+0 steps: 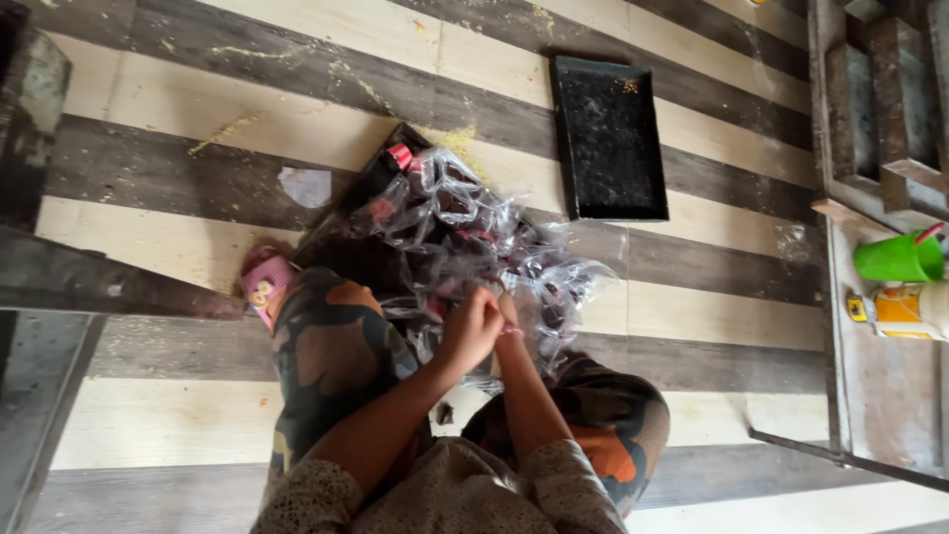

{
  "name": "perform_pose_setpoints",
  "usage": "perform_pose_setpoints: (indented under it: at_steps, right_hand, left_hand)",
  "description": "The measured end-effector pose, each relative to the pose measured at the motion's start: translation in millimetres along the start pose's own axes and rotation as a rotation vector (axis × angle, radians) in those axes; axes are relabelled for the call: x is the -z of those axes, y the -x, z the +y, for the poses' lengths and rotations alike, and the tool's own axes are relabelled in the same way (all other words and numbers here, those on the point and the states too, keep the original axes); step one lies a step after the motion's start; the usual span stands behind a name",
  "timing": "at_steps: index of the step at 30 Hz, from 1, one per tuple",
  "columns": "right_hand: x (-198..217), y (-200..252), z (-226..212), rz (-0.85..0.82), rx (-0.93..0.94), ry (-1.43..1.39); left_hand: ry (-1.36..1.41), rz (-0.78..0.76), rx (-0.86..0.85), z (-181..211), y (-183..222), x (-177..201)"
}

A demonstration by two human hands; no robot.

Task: Packaging muffins or small cakes into individual paper cups and plastic bags.

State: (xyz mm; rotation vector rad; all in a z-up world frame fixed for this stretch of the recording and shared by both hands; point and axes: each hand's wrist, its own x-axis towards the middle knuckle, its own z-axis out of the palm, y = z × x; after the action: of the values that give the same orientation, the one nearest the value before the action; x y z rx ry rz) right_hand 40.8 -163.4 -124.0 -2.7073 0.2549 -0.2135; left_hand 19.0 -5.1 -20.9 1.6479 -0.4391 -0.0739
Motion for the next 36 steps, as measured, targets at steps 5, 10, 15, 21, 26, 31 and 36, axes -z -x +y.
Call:
perform_pose_setpoints:
  at_steps: [5,10,15,21,26,31,36]
  right_hand:
    - [39,26,14,-0.427,-0.092,-0.058]
    - [90,56,17,-0.563,-0.283,-0.327]
    - [72,59,10,-0.479,-0.284,-0.261]
    - [81,26,-47,-0.324,-0.122,-0.354]
    - [50,-4,-63,-0.329,0.048,-0.409]
    - [8,-16,-82,-0.165,0.587,-0.435]
    - [-6,-23,-122,-0.335,0.135,-0.357]
  left_hand:
    - [-0.126,0.172,0.206,-18,-5,20]
    - [-0.539,-0.084,0.002,-50,20,40]
    - [-0.879,-0.342,0.144,-78,42,55]
    - [-0.825,-0.074,0.084,-21,15,109]
    - [-0.810,0.115,0.123,-33,-6,145]
    - [-0.931,0.180,0.202,-45,-48,189]
    - [-1.031,0.137,0.208,-70,-66,212]
